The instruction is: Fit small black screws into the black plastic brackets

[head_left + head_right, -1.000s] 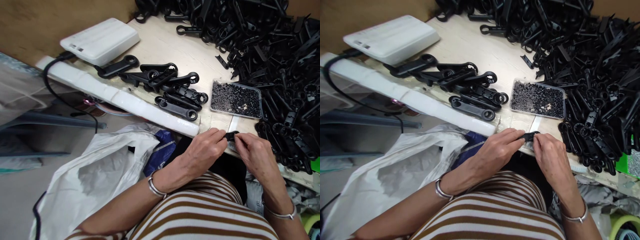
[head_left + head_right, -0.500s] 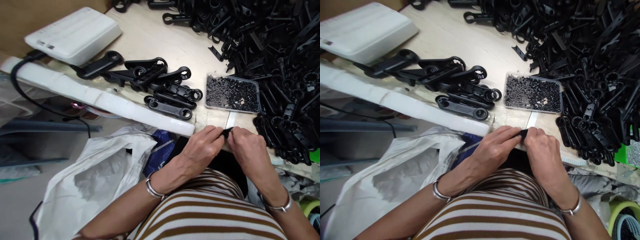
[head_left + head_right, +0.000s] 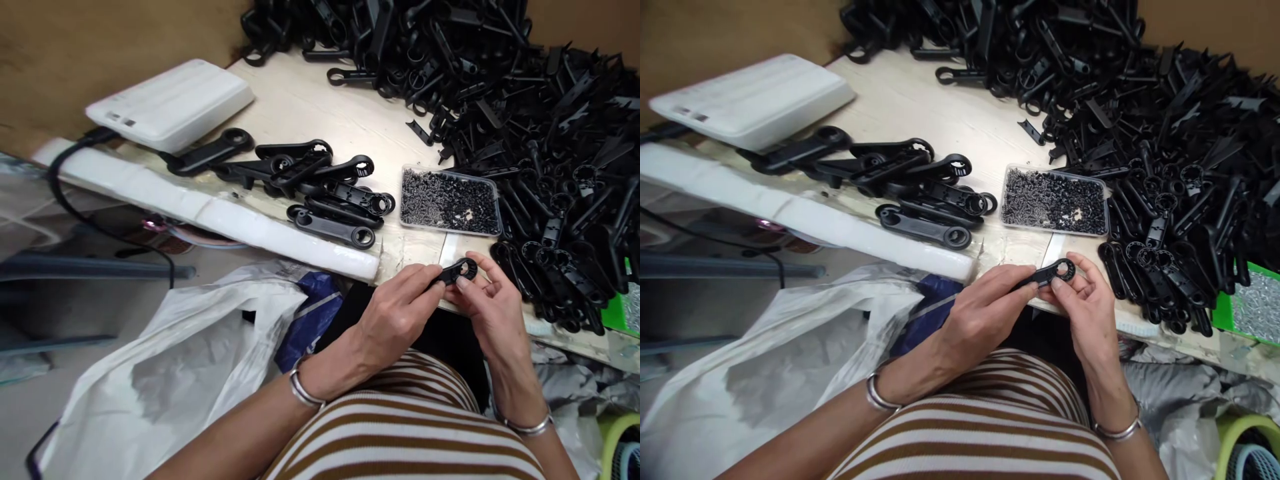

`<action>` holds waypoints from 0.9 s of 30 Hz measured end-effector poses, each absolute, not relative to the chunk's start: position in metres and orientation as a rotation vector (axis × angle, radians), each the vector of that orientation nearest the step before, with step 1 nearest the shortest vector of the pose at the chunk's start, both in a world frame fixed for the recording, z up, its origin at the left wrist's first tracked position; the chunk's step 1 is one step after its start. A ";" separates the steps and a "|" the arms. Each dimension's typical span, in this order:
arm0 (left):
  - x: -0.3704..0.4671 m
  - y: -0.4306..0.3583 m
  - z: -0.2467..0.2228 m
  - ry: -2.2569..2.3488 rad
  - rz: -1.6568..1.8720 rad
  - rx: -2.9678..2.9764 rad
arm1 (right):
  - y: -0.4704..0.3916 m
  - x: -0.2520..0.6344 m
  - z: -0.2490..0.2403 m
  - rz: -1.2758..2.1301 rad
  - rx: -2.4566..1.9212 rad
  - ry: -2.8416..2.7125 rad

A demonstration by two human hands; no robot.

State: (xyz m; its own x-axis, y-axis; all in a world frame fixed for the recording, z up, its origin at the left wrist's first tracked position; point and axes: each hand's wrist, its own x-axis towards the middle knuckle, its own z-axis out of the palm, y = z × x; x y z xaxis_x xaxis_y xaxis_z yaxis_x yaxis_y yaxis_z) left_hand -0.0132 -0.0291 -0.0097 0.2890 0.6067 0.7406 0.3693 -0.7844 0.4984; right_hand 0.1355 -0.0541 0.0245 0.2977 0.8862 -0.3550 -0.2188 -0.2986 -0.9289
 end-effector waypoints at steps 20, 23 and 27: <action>-0.036 -0.021 0.008 0.845 1.356 2.352 | -0.054 0.183 0.071 1.096 -1.640 -1.172; -0.054 -0.012 0.013 1.008 1.429 2.407 | -0.060 0.224 0.100 0.673 -1.788 -1.325; -0.077 0.003 0.014 1.231 1.448 2.429 | -0.059 0.275 0.135 0.142 -2.002 -1.484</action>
